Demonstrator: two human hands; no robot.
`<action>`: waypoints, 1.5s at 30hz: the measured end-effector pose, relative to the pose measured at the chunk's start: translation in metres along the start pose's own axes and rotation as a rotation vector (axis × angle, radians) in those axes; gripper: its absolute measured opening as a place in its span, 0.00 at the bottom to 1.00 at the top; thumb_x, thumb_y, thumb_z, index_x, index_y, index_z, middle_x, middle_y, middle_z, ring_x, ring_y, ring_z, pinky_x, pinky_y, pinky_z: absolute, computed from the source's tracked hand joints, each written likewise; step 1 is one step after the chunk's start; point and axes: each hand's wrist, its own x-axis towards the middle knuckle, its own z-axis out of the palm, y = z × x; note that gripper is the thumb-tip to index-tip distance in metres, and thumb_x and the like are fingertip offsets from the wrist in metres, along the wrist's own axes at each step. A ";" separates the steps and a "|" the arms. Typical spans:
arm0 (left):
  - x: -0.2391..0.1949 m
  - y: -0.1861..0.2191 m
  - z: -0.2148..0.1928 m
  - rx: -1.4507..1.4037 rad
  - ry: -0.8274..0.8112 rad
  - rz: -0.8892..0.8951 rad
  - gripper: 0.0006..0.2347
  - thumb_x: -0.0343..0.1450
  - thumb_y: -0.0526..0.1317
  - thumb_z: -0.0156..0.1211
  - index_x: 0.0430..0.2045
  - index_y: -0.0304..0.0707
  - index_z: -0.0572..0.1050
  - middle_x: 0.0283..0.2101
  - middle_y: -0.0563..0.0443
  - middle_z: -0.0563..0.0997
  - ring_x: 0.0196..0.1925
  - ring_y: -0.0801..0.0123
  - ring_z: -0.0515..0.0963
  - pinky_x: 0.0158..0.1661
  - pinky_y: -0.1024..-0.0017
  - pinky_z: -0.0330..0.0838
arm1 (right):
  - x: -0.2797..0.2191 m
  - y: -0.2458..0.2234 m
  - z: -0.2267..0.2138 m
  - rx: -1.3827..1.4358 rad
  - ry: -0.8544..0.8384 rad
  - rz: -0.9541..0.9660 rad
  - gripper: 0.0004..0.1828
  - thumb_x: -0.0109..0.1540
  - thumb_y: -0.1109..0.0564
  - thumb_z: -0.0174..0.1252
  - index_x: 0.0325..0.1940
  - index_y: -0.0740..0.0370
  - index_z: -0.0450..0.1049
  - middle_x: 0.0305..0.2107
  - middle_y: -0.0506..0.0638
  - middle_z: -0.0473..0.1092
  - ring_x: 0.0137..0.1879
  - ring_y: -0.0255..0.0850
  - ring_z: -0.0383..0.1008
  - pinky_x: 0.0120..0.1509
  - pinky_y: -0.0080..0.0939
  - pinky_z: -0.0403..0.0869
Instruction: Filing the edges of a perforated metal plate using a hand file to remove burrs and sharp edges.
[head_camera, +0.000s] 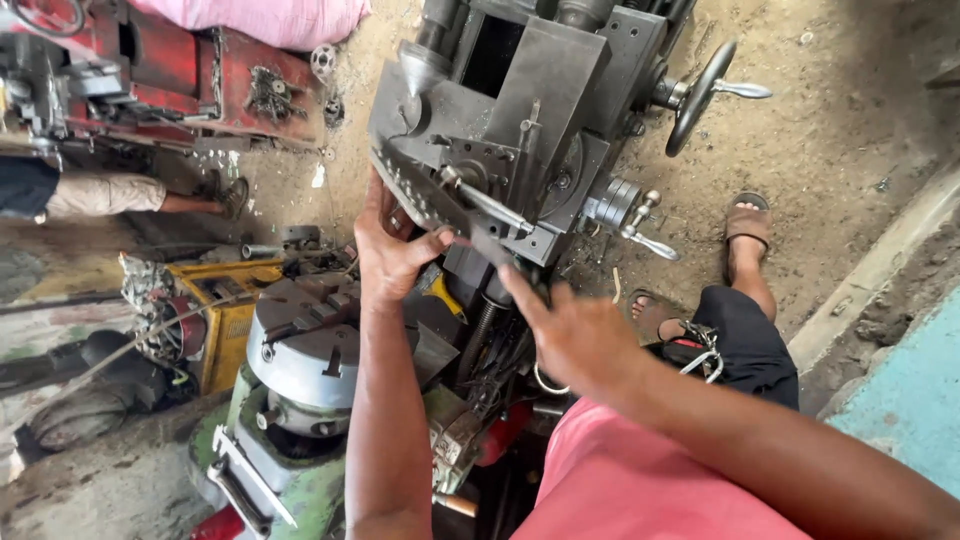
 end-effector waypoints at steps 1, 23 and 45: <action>0.000 -0.006 -0.002 0.003 0.000 -0.025 0.56 0.48 0.35 0.86 0.70 0.22 0.50 0.63 0.34 0.72 0.59 0.50 0.78 0.58 0.58 0.76 | -0.014 -0.001 -0.001 -0.024 -0.009 -0.010 0.42 0.59 0.56 0.49 0.80 0.51 0.53 0.25 0.57 0.71 0.21 0.52 0.78 0.24 0.56 0.79; 0.001 0.020 0.003 0.051 0.001 -0.106 0.40 0.49 0.61 0.76 0.49 0.31 0.71 0.41 0.45 0.81 0.45 0.63 0.81 0.48 0.66 0.83 | -0.032 0.003 0.002 -0.040 -0.240 0.008 0.46 0.64 0.54 0.52 0.83 0.48 0.40 0.31 0.57 0.68 0.18 0.46 0.70 0.21 0.55 0.74; 0.022 -0.022 -0.019 0.007 0.059 -0.059 0.34 0.56 0.50 0.80 0.50 0.26 0.74 0.44 0.40 0.78 0.45 0.64 0.77 0.49 0.64 0.80 | -0.042 0.005 -0.024 0.067 -0.335 0.051 0.50 0.56 0.56 0.52 0.83 0.50 0.43 0.32 0.60 0.74 0.30 0.57 0.83 0.36 0.61 0.81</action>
